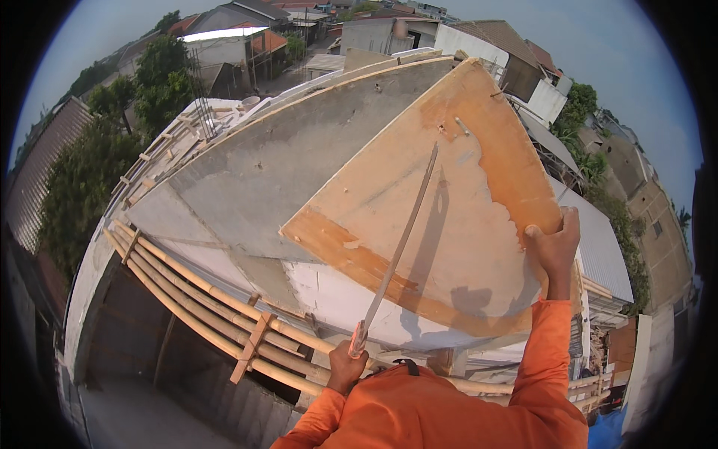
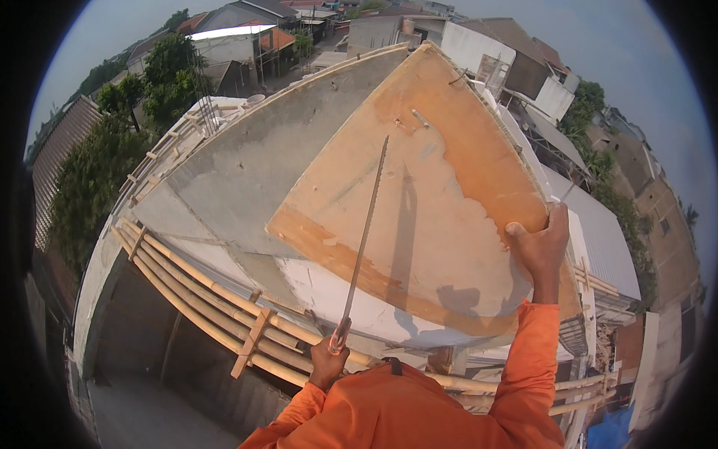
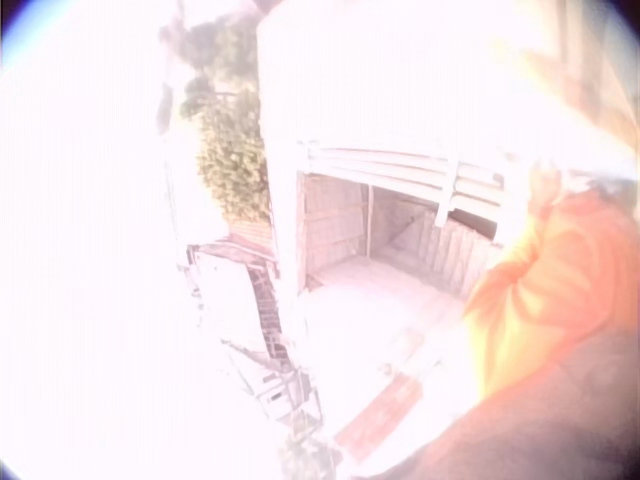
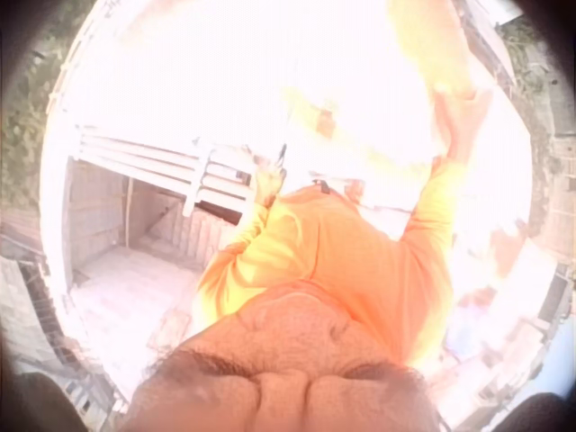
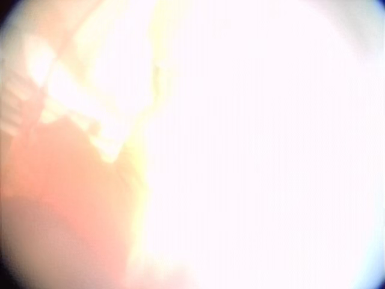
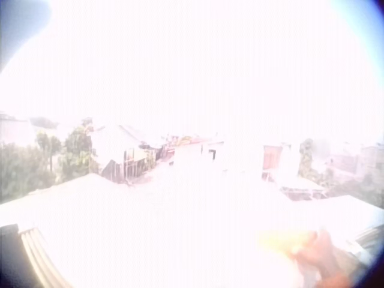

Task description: The person picks up a hand saw and a piece of plywood on a construction site. They walk across bamboo scaffolding to a work area, position the plywood, and begin sawing it into smaller pieces.

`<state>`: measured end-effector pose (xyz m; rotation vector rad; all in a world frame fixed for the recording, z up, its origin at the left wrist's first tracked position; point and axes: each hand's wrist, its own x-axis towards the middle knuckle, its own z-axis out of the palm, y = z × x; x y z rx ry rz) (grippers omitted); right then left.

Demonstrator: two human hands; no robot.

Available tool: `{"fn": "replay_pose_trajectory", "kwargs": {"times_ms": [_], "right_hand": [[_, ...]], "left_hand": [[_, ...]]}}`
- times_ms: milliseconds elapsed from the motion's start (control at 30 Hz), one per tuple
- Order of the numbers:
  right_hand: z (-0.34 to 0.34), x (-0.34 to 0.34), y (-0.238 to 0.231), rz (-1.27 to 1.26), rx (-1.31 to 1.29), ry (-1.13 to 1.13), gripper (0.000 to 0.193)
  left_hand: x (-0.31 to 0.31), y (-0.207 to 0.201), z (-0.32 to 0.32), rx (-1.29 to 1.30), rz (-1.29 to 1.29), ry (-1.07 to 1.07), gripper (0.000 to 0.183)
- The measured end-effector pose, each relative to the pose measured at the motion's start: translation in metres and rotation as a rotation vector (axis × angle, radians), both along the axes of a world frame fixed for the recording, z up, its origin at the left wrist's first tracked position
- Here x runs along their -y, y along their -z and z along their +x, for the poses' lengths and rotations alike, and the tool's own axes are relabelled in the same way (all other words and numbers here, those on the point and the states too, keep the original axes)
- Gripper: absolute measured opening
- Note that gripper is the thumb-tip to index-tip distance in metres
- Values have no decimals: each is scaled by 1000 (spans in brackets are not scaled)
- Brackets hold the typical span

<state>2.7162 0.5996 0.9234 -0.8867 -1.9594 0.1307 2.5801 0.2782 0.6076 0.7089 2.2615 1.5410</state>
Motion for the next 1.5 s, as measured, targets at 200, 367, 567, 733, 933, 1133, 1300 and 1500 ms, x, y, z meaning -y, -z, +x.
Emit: {"fn": "replay_pose_trajectory", "kwargs": {"times_ms": [200, 367, 567, 733, 933, 1133, 1300, 1500], "right_hand": [[-3, 2, 0, 86, 38, -49, 49], [0, -4, 3, 175, 98, -9, 46], [-2, 0, 2, 37, -13, -18, 49], [1, -5, 3, 59, 10, -28, 49], [1, -6, 5, 24, -19, -50, 48], [0, -6, 3, 68, -2, -44, 48], [0, -2, 3, 41, -8, -45, 47], [-3, 1, 1, 83, 19, -38, 46]], "left_hand": [[1, 22, -1, 88, -60, -7, 21], [4, 45, 3, 164, -83, -8, 20], [16, 82, 15, 234, -120, -3, 21], [30, 114, 29, 109, -124, 1, 16], [53, 128, 41, 274, -205, -24, 23], [74, 151, 53, 336, -175, -65, 25], [86, 132, 55, 406, -308, -34, 26], [136, 181, 68, 405, -561, 40, 33]]}}
